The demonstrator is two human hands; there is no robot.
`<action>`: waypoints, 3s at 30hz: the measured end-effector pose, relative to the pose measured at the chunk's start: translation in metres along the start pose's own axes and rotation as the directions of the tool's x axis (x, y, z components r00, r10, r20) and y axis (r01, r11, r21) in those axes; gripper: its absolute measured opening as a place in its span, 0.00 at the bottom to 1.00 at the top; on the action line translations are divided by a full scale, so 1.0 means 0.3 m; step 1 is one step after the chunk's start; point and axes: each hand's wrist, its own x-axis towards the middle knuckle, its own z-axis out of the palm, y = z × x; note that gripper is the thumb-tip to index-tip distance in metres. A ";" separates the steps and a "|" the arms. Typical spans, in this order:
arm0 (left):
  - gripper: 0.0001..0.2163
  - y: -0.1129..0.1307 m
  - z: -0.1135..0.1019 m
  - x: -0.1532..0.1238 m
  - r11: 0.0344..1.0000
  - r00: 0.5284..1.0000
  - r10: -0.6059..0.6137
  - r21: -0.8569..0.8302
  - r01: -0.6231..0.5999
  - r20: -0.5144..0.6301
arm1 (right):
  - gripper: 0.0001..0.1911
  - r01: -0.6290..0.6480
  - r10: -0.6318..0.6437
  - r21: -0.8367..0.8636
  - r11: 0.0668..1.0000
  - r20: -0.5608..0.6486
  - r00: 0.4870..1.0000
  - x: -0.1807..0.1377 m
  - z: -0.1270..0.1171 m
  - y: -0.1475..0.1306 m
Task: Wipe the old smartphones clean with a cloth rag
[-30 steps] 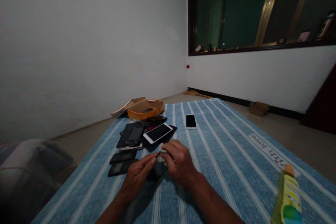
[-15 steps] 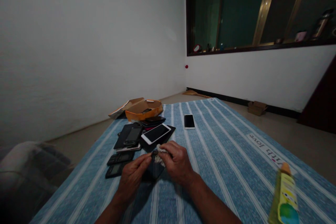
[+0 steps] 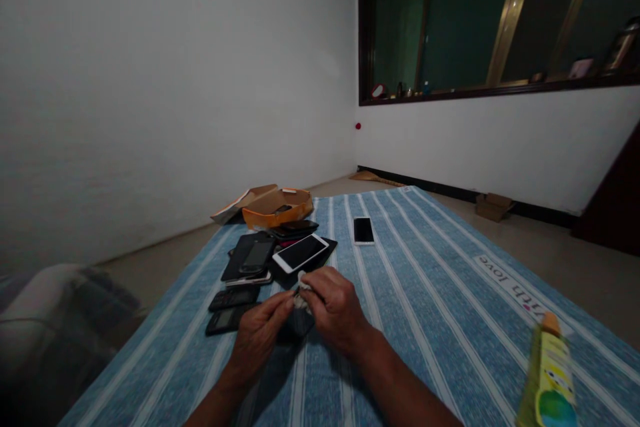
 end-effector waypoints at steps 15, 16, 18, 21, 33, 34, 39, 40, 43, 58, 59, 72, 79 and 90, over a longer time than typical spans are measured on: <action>0.14 -0.006 -0.004 0.007 0.991 0.992 -0.091 -0.105 0.082 -0.092 | 0.09 -0.268 0.270 0.229 0.936 0.027 0.963 -0.019 -0.022 0.084; 0.15 -0.010 -0.006 0.007 0.990 0.989 -0.103 -0.109 0.092 -0.101 | 0.09 -0.300 0.303 0.252 0.920 0.028 0.953 -0.022 -0.024 0.093; 0.16 -0.023 -0.011 0.008 0.985 0.983 -0.134 -0.126 0.118 -0.124 | 0.09 -0.364 0.373 0.283 0.887 0.026 0.928 -0.034 -0.024 0.112; 0.19 -0.042 -0.021 0.011 0.968 0.968 -0.196 -0.191 0.165 -0.156 | 0.10 -0.439 0.449 0.319 0.840 0.046 0.892 -0.058 -0.009 0.136; 0.23 -0.053 -0.015 0.011 0.951 0.960 -0.235 -0.239 0.195 -0.153 | 0.17 -0.479 0.540 0.453 0.752 -0.007 0.842 -0.032 0.020 0.109; 0.22 -0.051 -0.013 0.009 0.953 0.961 -0.234 -0.232 0.196 -0.150 | 0.16 -0.476 0.531 0.447 0.757 0.002 0.847 -0.031 0.024 0.100; 0.23 -0.044 -0.002 0.009 0.935 0.949 -0.265 -0.286 0.210 -0.169 | 0.20 -0.516 0.626 0.532 0.671 -0.035 0.779 -0.051 0.074 0.090; 0.23 -0.042 0.001 0.010 0.923 0.945 -0.279 -0.318 0.215 -0.172 | 0.21 -0.524 0.641 0.549 0.652 -0.030 0.767 -0.060 0.087 0.090; 0.23 -0.036 0.006 0.014 0.880 0.931 -0.322 -0.419 0.226 -0.174 | 0.21 -0.553 0.655 0.555 0.621 0.019 0.755 -0.091 0.121 0.089; 0.22 -0.046 0.027 0.004 0.858 0.925 -0.344 -0.454 0.240 -0.163 | 0.19 -0.562 0.656 0.568 0.602 0.049 0.753 -0.080 0.119 0.086; 0.22 -0.044 0.025 0.006 0.854 0.922 -0.348 -0.463 0.238 -0.168 | 0.18 -0.566 0.653 0.554 0.610 0.052 0.755 -0.088 0.126 0.085; 0.24 -0.016 0.017 0.013 0.785 0.890 -0.417 -0.567 0.250 -0.185 | 0.16 -0.614 0.647 0.438 0.657 0.091 0.757 -0.126 0.159 0.080; 0.21 -0.021 0.011 0.022 0.759 0.876 -0.441 -0.602 0.247 -0.197 | 0.14 -0.615 0.645 0.438 0.656 0.098 0.758 -0.149 0.180 0.097; 0.21 -0.011 0.013 0.026 0.761 0.884 -0.414 -0.616 0.205 -0.216 | 0.10 -0.633 0.626 0.380 0.675 0.159 0.763 -0.163 0.167 0.111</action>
